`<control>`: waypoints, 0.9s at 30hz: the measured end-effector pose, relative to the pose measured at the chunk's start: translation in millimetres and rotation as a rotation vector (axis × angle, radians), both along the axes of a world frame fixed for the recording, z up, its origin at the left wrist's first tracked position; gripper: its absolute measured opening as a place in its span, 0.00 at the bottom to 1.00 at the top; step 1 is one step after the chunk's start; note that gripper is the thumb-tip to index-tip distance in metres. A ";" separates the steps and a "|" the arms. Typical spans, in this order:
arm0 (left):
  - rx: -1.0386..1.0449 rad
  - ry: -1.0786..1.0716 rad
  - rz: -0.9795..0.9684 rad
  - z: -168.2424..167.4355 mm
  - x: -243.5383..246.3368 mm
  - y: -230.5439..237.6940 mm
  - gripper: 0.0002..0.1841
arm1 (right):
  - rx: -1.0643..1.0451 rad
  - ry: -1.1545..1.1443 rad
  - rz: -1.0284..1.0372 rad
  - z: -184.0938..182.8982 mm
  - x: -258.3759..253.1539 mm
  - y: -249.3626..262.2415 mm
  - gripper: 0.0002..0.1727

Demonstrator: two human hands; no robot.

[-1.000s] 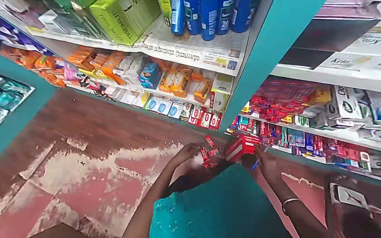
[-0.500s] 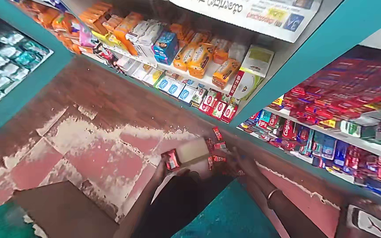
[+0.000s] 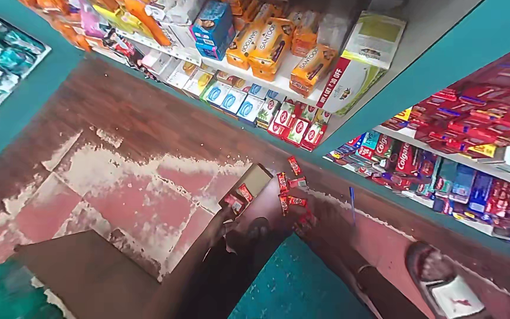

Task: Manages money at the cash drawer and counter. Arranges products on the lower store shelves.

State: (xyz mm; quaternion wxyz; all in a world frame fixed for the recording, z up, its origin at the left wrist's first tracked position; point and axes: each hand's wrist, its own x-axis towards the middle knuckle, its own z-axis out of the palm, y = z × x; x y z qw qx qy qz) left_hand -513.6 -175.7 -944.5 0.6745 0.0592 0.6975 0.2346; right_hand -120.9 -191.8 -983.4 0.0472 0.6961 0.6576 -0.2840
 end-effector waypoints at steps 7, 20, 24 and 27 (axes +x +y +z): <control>0.026 0.071 0.012 3.6 5.2 -19.1 0.32 | 0.134 -0.055 0.154 -35.8 -23.6 -24.7 0.49; 0.002 0.050 0.080 -14.8 9.9 -38.6 0.28 | -0.031 0.103 0.237 -29.4 -7.5 -9.9 0.33; 0.009 0.050 0.103 -6.2 17.4 -34.7 0.27 | -0.036 0.250 0.298 -37.8 -2.8 13.4 0.32; 0.008 0.062 0.103 -3.2 18.8 -33.0 0.27 | -0.064 0.516 0.228 -21.5 -16.3 36.8 0.31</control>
